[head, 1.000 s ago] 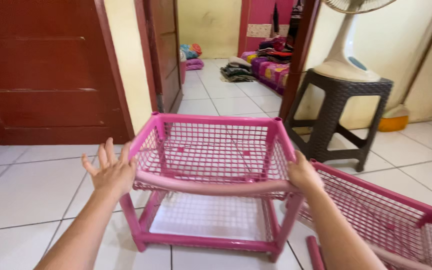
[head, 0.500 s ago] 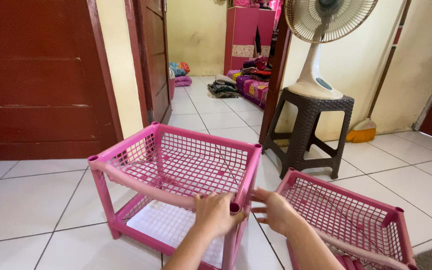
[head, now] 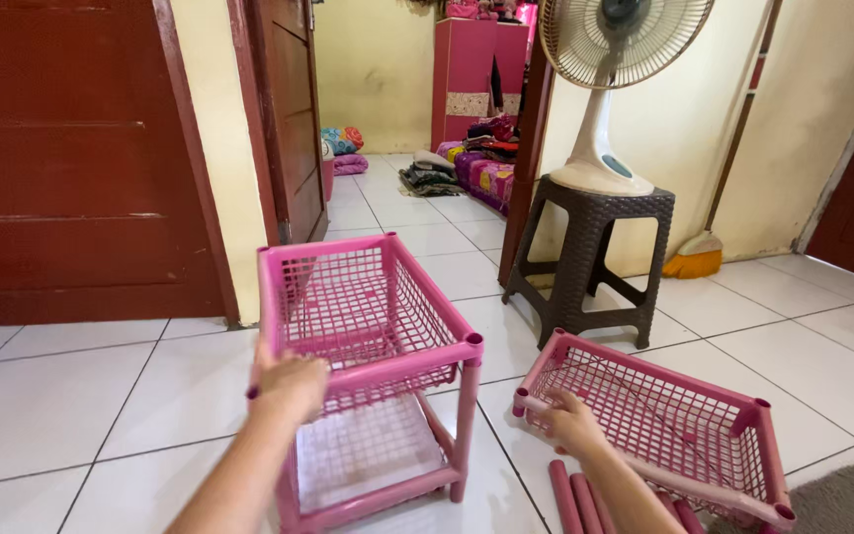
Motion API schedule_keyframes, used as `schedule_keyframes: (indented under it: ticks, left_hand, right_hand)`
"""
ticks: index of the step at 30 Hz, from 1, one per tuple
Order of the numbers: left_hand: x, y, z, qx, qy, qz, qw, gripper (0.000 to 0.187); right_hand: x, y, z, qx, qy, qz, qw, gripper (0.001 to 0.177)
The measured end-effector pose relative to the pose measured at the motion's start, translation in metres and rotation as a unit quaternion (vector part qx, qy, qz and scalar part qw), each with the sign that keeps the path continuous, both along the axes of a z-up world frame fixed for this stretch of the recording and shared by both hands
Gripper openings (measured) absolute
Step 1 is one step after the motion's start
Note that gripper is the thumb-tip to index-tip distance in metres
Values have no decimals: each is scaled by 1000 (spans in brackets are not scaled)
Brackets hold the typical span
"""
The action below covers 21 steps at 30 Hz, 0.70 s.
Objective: The person assembles a pink plastic storage rack by inserting vertical poles into the frame and stacking a second basket on top. They then place a solid pink tray on the top of the assembled structure.
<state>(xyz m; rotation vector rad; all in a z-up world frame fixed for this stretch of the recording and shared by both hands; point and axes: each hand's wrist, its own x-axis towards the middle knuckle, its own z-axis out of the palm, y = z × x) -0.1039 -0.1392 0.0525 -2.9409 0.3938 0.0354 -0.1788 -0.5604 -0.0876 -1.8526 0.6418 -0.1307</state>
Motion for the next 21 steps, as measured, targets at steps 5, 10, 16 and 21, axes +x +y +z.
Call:
schedule_keyframes:
  ticks: [5, 10, 16, 21]
  left_hand:
    - [-16, -51, -36, -221, -103, -137, 960, 79]
    - [-16, -57, -53, -312, -157, -115, 930, 43]
    - [-18, -63, -56, -354, -256, -130, 890, 32]
    - [-22, -63, -60, -368, -282, -140, 875, 32]
  right_hand:
    - [-19, 79, 48, -84, -160, 149, 972, 85]
    - [-7, 110, 90, -237, -236, 205, 920, 83]
    - [30, 99, 116, -276, -257, 189, 907, 59]
    - [96, 95, 157, -292, -322, 145, 889, 45]
